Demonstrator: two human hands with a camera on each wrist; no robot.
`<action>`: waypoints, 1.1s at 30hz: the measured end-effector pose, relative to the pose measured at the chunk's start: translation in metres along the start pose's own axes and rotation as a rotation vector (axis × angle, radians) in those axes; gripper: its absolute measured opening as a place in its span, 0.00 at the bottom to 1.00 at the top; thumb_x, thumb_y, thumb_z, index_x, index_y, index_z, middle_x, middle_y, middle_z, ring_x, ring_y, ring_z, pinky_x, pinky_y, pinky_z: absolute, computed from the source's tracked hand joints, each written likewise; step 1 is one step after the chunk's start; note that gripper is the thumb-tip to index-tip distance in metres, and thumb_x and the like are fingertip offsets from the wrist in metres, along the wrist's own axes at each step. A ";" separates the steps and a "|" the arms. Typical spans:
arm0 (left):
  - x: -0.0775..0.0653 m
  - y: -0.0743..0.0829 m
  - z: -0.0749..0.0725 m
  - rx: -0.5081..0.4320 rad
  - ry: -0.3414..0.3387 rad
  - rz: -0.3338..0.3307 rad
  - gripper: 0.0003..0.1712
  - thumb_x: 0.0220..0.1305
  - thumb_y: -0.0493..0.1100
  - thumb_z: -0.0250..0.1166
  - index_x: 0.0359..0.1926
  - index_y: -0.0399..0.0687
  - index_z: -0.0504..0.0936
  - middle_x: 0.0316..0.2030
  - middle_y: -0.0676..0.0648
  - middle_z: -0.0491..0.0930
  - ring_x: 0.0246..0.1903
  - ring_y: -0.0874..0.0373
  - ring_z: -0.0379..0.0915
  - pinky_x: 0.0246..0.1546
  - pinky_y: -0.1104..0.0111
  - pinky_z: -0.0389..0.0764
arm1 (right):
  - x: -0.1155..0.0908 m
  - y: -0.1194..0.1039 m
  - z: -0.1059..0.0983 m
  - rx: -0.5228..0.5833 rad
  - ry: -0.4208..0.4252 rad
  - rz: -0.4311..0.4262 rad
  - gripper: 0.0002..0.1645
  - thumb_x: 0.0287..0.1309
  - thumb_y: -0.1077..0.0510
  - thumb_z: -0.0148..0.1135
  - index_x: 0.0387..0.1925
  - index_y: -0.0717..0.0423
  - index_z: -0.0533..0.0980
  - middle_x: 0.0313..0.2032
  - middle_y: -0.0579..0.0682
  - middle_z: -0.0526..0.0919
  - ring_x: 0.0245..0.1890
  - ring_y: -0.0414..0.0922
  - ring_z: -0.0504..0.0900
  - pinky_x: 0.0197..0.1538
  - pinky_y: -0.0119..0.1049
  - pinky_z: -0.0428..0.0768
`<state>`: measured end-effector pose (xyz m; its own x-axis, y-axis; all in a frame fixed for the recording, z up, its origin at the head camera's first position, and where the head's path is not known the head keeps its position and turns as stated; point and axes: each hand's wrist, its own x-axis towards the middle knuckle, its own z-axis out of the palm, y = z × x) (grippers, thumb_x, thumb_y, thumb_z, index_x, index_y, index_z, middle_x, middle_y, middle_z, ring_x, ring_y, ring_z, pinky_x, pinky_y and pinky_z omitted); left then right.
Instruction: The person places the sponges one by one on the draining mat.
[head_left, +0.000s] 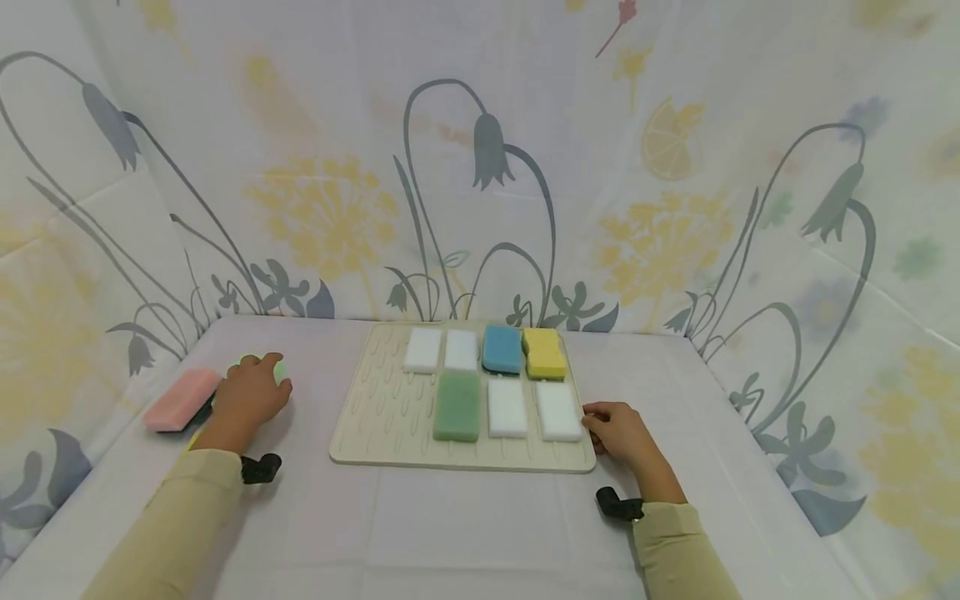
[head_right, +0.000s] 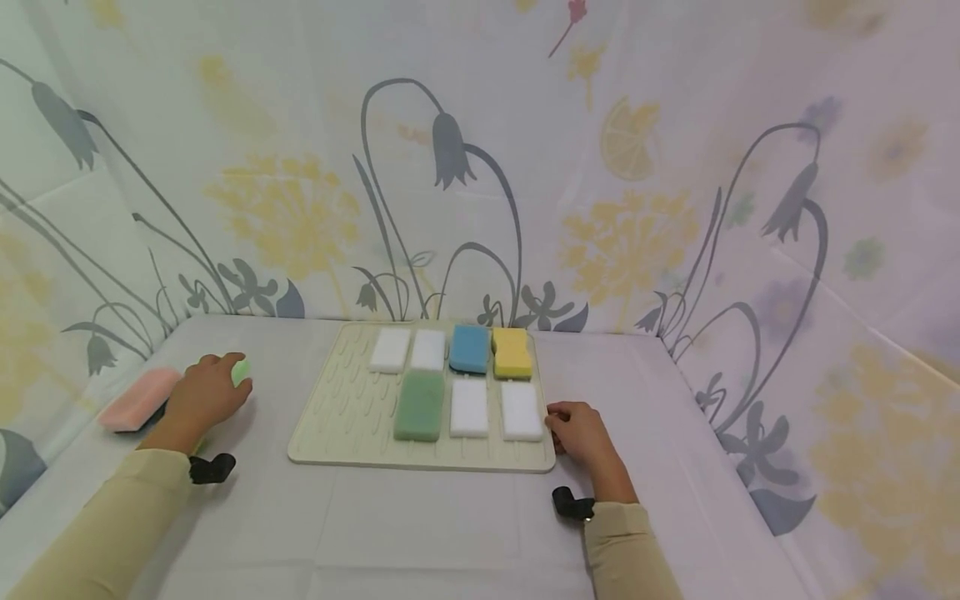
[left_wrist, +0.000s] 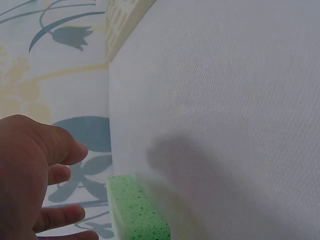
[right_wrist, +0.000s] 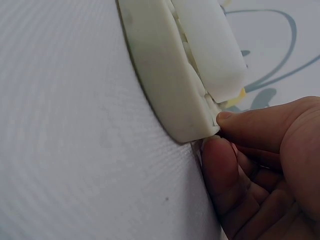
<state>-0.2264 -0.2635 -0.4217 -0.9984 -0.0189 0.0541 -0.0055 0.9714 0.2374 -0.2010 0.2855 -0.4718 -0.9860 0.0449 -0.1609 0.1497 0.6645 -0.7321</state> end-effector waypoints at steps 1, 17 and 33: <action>0.000 -0.001 0.000 -0.001 -0.006 -0.006 0.32 0.67 0.48 0.49 0.66 0.32 0.62 0.59 0.21 0.61 0.54 0.22 0.61 0.47 0.35 0.69 | 0.000 0.000 0.000 -0.002 -0.001 0.001 0.22 0.66 0.57 0.56 0.58 0.64 0.75 0.36 0.54 0.85 0.27 0.41 0.81 0.30 0.36 0.83; 0.006 -0.015 -0.004 -0.023 -0.081 -0.048 0.36 0.67 0.50 0.49 0.67 0.29 0.57 0.58 0.18 0.58 0.52 0.20 0.60 0.48 0.37 0.68 | 0.005 0.002 -0.010 -0.010 -0.007 -0.004 0.23 0.66 0.56 0.56 0.59 0.64 0.74 0.39 0.56 0.84 0.28 0.41 0.82 0.31 0.36 0.83; -0.001 -0.027 -0.004 -0.047 -0.208 -0.103 0.38 0.67 0.50 0.48 0.68 0.28 0.54 0.58 0.16 0.53 0.53 0.20 0.56 0.46 0.36 0.67 | 0.003 0.002 0.000 0.000 -0.009 0.017 0.23 0.66 0.57 0.57 0.59 0.63 0.74 0.39 0.56 0.85 0.28 0.42 0.82 0.31 0.35 0.83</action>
<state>-0.2250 -0.2910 -0.4244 -0.9830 -0.0634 -0.1726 -0.1100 0.9548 0.2762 -0.2032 0.2875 -0.4737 -0.9825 0.0494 -0.1796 0.1667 0.6637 -0.7292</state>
